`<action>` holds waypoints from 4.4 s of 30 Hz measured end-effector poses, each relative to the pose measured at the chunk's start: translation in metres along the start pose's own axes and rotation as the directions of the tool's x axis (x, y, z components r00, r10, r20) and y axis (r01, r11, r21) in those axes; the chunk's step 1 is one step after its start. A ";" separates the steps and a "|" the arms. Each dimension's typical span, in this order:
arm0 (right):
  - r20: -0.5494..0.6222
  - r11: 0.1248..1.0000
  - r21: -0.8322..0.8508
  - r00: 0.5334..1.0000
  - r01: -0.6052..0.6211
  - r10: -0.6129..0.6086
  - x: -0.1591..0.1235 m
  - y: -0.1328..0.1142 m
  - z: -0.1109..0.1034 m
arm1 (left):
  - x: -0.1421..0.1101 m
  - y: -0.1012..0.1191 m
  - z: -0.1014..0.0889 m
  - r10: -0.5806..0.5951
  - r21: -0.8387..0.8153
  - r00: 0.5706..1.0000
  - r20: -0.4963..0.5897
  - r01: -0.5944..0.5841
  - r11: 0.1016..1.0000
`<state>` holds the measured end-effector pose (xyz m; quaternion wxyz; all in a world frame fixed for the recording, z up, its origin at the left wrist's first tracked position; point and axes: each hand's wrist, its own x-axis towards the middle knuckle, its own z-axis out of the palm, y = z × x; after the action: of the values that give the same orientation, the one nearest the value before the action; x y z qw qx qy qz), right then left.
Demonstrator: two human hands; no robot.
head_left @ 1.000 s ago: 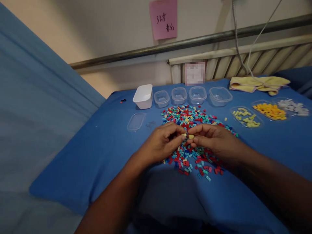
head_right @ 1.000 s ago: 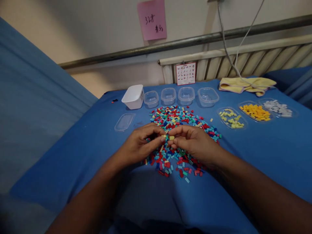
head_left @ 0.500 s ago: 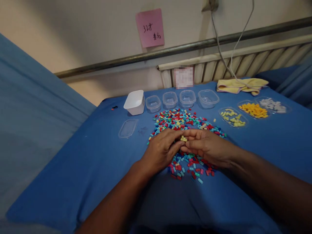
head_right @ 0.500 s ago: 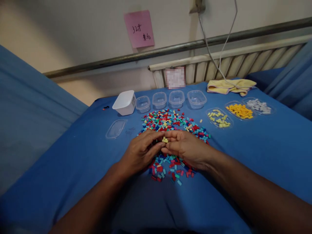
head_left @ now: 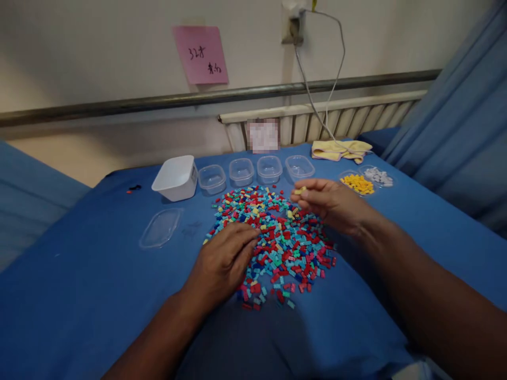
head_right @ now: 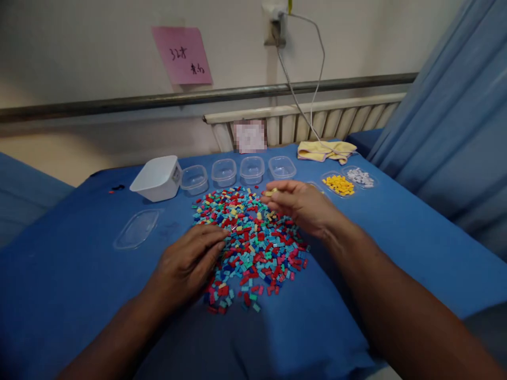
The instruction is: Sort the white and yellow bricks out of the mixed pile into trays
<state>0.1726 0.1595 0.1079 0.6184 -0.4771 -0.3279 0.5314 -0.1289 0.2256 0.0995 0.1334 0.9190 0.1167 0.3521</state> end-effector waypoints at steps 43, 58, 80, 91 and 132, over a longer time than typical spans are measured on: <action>0.365 0.016 -0.918 0.858 0.397 -0.361 0.006 0.000 -0.068 | -0.014 -0.036 -0.009 -0.341 0.142 0.939 -0.041 0.343 0.929; 0.388 -0.158 -0.922 0.835 0.355 -0.390 0.012 0.017 -0.051 | 0.074 -0.058 0.043 -0.338 0.389 0.837 0.430 0.166 0.906; 0.647 -0.007 -0.714 0.655 0.700 -0.390 -0.010 0.036 0.022 | 0.035 -0.012 0.035 -0.624 -0.616 0.724 0.294 0.643 0.456; -0.003 -0.195 -0.977 0.914 -0.089 -0.406 0.013 -0.002 -0.104 | 0.016 0.023 0.011 -0.257 0.161 0.678 0.689 0.203 0.966; 0.733 0.015 -0.666 0.658 0.746 -0.175 -0.012 0.025 0.008 | 0.020 -0.032 0.008 -0.299 0.358 0.913 0.279 0.190 0.914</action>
<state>0.1544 0.1495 0.0885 0.2294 -0.4642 -0.8537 0.0566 -0.1126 0.2599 0.0955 0.0420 0.9517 0.2644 0.1505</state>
